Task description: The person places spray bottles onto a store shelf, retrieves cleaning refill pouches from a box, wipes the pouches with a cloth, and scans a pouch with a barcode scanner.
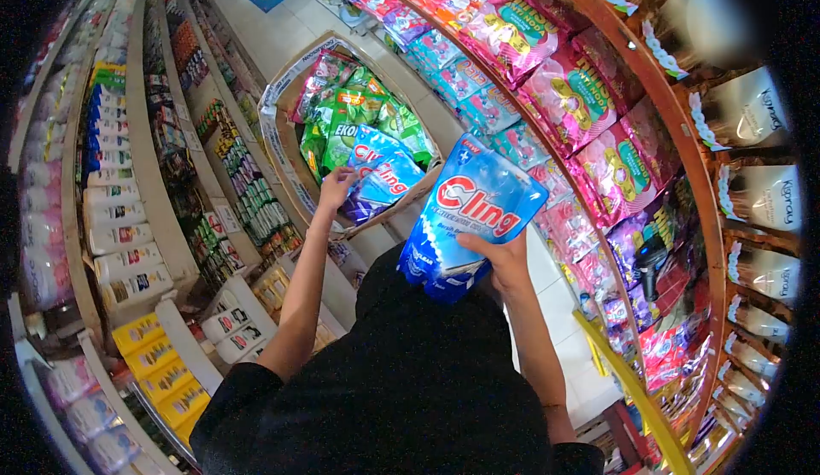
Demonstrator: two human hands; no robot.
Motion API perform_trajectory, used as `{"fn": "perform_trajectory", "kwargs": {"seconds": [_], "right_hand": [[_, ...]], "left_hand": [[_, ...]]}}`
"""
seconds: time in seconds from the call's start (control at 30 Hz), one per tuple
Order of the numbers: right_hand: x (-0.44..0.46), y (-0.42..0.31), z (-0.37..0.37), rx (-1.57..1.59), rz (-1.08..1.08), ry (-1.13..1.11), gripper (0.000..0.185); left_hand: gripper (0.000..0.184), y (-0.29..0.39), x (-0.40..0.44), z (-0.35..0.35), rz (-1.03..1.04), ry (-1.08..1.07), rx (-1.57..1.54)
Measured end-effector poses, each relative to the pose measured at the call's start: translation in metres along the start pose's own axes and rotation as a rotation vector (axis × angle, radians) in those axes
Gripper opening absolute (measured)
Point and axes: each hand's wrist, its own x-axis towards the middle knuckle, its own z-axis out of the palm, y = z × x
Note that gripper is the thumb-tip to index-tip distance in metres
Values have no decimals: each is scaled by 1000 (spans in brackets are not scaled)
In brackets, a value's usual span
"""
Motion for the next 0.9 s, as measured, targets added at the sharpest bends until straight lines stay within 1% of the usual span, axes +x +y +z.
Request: {"fn": "perform_trajectory", "kwargs": {"seconds": [0.07,0.1,0.2,0.23,0.37,0.47,0.5,0.6,0.63,0.73,0.77,0.8,0.87,0.9], "right_hand": [[2,-1,6,23,-7,29,69],[3,-2,7,22,-13,42,69],[5,0,9,54,-5,90,69],[6,-1,12,62,-7,96,69],[12,-9,20,69,-4,69,70],[18,-9,20,47,-17,67,70],[20,-10,21,44,-6,71,70],[25,-13,23,46,-2,64,70],[26,-13,23,47,-5,60,70],[26,-10,17,20,-20,82,69],[25,-11,17,7,-27,95,68],[24,-12,17,8,-25,98,68],[23,-11,16,10,-20,104,69],[23,-8,15,15,-26,114,69]], "left_hand": [[61,-27,30,8,26,-248,170],[69,-27,36,10,42,-376,254],[97,-24,44,24,28,-432,285],[111,-20,50,21,-13,-516,284],[104,-9,49,16,21,-506,324],[102,-6,37,12,99,-407,299],[88,-9,35,13,118,-346,281],[66,-6,37,1,178,-419,246],[45,9,28,-7,302,-439,110],[40,34,33,-39,383,-340,354],[40,55,28,-52,447,-286,407],[41,54,35,-62,490,-213,471],[42,66,40,-78,465,-103,407],[45,59,52,-81,483,-28,614]]}}
